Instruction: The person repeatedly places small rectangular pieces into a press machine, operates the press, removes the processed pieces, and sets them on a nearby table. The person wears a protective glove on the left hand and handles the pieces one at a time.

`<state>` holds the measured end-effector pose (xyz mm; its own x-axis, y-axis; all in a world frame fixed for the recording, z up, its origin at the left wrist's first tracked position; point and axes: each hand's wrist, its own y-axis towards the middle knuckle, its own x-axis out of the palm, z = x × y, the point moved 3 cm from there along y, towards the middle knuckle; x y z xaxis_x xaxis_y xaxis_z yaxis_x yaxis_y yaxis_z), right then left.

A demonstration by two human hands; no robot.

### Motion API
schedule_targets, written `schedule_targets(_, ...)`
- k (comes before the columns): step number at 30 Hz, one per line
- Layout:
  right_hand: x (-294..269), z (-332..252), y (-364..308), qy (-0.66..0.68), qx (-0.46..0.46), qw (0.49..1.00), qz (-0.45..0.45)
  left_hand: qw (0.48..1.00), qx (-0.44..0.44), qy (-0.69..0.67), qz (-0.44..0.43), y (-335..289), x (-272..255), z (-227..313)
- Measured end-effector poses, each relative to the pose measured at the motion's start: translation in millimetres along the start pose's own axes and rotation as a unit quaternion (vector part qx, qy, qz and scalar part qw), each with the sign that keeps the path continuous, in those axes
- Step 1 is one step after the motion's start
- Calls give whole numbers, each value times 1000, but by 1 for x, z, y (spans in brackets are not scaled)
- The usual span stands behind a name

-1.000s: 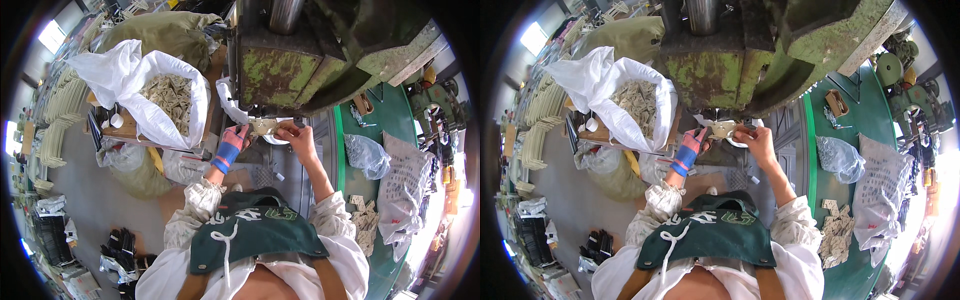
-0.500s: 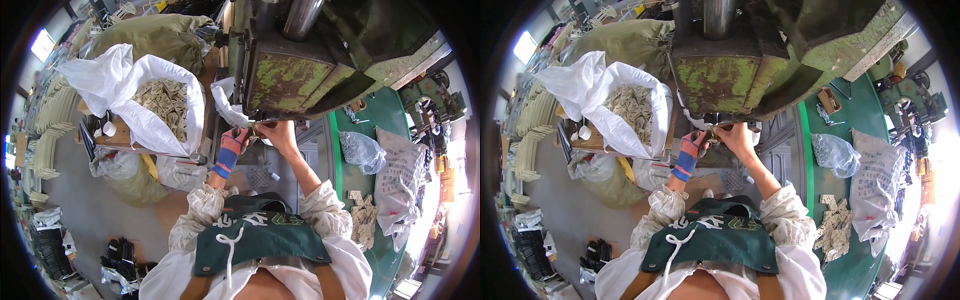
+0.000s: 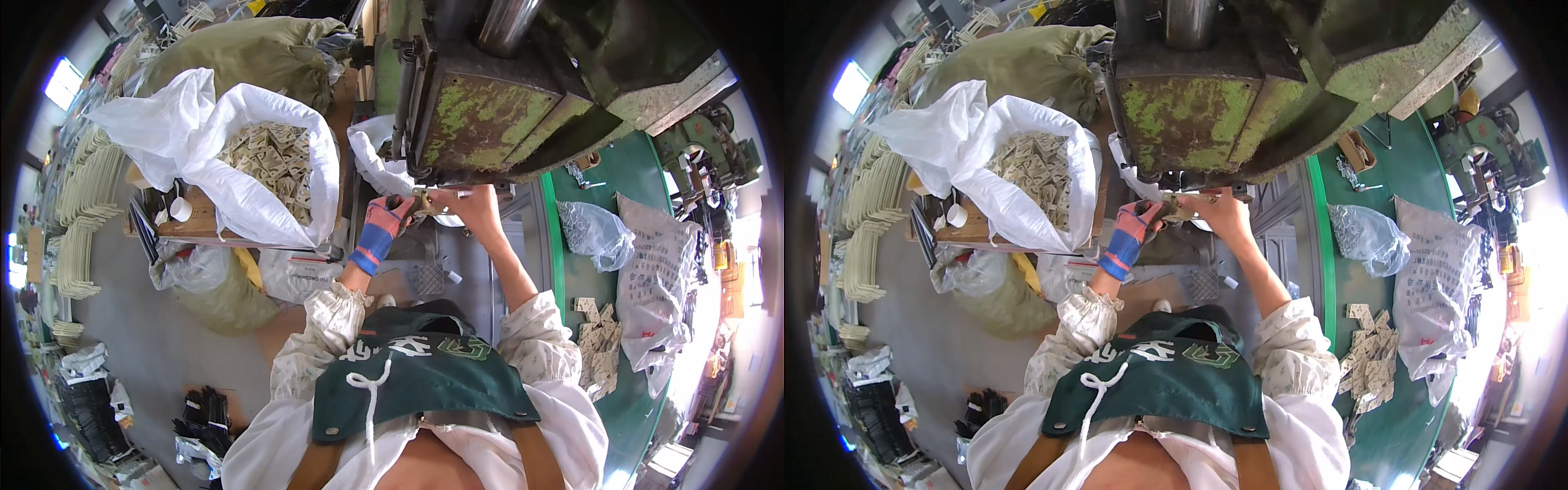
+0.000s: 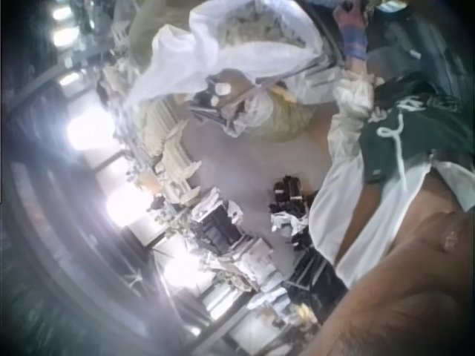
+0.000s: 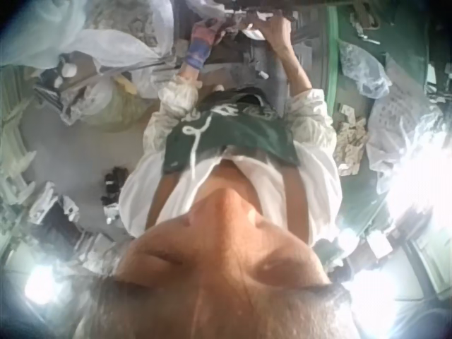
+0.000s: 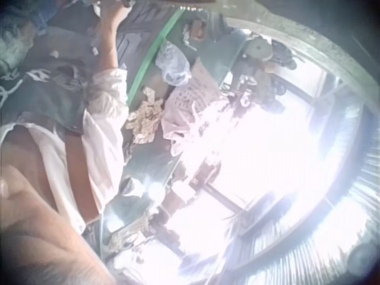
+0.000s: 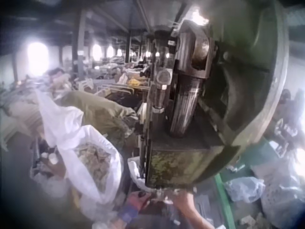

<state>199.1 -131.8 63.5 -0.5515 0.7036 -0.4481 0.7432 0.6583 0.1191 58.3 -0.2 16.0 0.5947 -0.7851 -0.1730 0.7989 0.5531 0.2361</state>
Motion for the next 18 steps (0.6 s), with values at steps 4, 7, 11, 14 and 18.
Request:
schedule_targets(4, 8, -10, 5, 185, 114, 967, -134, 999, -8, 37, -4, 2, -14, 4)
schedule_targets(7, 8, 2, 2, 198, 148, 959, -140, 941, -281, -181, -49, -3, -12, 11)
schedule_targets(11, 8, 3, -7, 179, 150, 962, -142, 930, -291, -199, -101, 1, -7, 14)
schedule_targets(14, -2, -1, -10, 204, 141, 960, -128, 915, -327, -217, -94, 1, -11, 9)
schedule_targets(18, -22, -9, -23, 253, 177, 943, -124, 931, -256, -251, -67, -4, -8, 19)
